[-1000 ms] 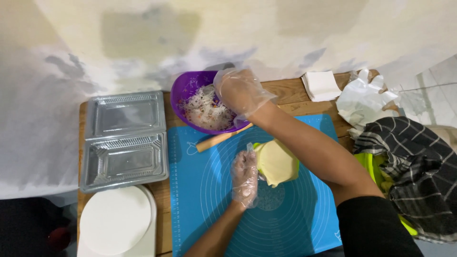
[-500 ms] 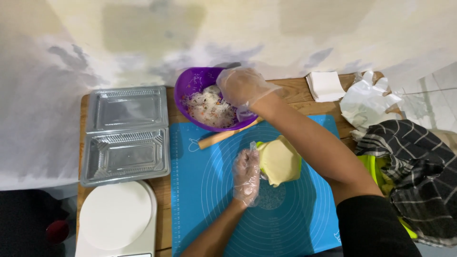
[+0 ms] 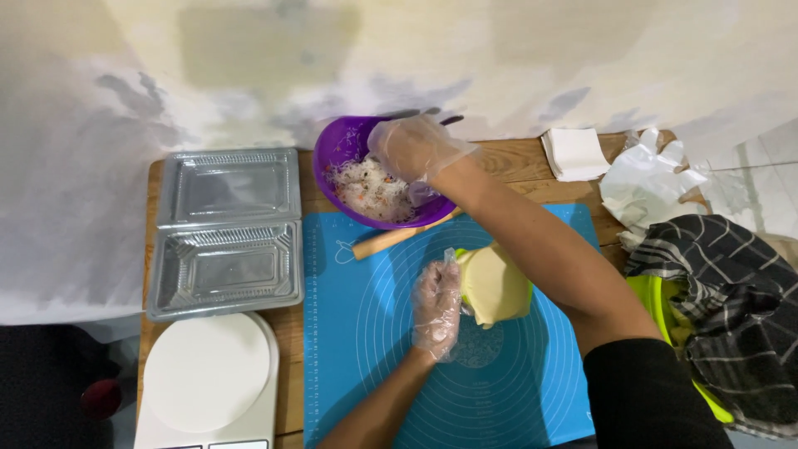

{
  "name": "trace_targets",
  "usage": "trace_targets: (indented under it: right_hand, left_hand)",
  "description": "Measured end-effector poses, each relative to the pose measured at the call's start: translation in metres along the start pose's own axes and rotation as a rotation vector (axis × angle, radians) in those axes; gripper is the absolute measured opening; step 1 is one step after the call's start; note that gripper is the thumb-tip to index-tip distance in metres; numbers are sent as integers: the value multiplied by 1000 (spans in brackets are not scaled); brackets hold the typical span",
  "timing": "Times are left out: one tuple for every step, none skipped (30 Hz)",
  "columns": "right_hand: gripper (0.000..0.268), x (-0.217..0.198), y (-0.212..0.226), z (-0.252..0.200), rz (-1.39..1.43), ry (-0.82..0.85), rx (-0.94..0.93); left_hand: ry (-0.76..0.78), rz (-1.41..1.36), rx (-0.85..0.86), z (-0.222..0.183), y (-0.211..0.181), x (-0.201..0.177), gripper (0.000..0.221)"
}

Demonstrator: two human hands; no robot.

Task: Rolling out dough, filling it with a savory mixture, and using a plastic mold to shape and seal pastels.

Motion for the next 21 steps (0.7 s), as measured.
trace_targets:
  right_hand:
    - [21, -69, 10, -21, 170, -37, -3]
    - [21, -148, 24, -42, 340, -74, -6]
    - [21, -149, 23, -41, 340, -74, -4]
    - [20, -150, 25, -40, 388, -76, -46]
    - [19, -151, 25, -39, 435, -79, -89]
    - [19, -151, 24, -39, 434, -79, -87]
    - [18, -152, 25, -38, 505, -83, -155]
    - [18, -153, 27, -37, 575, -87, -222]
    - [18, -153, 27, -36, 574, -86, -224]
    - [19, -155, 29, -36, 644, -91, -294]
    - [21, -156, 31, -36, 713, -96, -363]
    - [21, -156, 31, -36, 713, -96, -364]
    - [23, -158, 34, -36, 782, -101, -435]
    - [25, -160, 36, -36, 850, -105, -505]
    - [25, -160, 37, -35, 850, -104, -507]
    - [28, -162, 40, -34, 919, -107, -578]
    - [31, -163, 42, -35, 988, -111, -647]
    - [31, -163, 46, -35, 989, -110, -647]
    - [35, -165, 50, -36, 1059, -116, -714]
    - [38, -167, 54, -37, 1129, -123, -782]
    - [38, -168, 54, -35, 1129, -123, -783]
  left_hand:
    - [7, 22, 4, 0, 1, -1, 41]
    - [14, 44, 8, 0, 1, -1, 40]
    - [16, 44, 7, -1, 0, 0, 40]
    - [12, 46, 16, -2, -3, 0, 40]
    - [8, 47, 26, -2, -5, 1, 39]
    - [10, 47, 26, -1, -3, 1, 39]
    - [14, 51, 29, 0, 0, 1, 39]
    - [19, 54, 32, 1, 2, 0, 39]
    - [17, 52, 32, 0, 0, 0, 39]
    - [30, 54, 11, 0, 0, 0, 39]
    - [42, 57, -10, 0, -1, 0, 39]
    - [42, 57, -9, 0, 0, -1, 39]
    - [58, 63, -24, 1, 1, -1, 39]
    - [74, 70, -39, 1, 3, 0, 40]
    - [73, 68, -40, 1, 1, -1, 40]
    - [78, 79, -39, 0, -1, 0, 40]
    - [85, 90, -40, -1, -3, 0, 41]
    - [85, 89, -41, -2, -1, 0, 41]
    - [70, 78, -34, -2, 0, 0, 40]
    - [55, 67, -27, -1, 1, 0, 40]
    - [54, 67, -26, -1, 1, 1, 40]
Point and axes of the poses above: each hand's wrist, its own z-axis towards the middle knuckle, its own x-axis out of the palm, y = z × x, the point moved 4 cm from there along z, towards the middle knuckle, and after that the axes turned 4 degrees about -x, right-handed, at the moved point
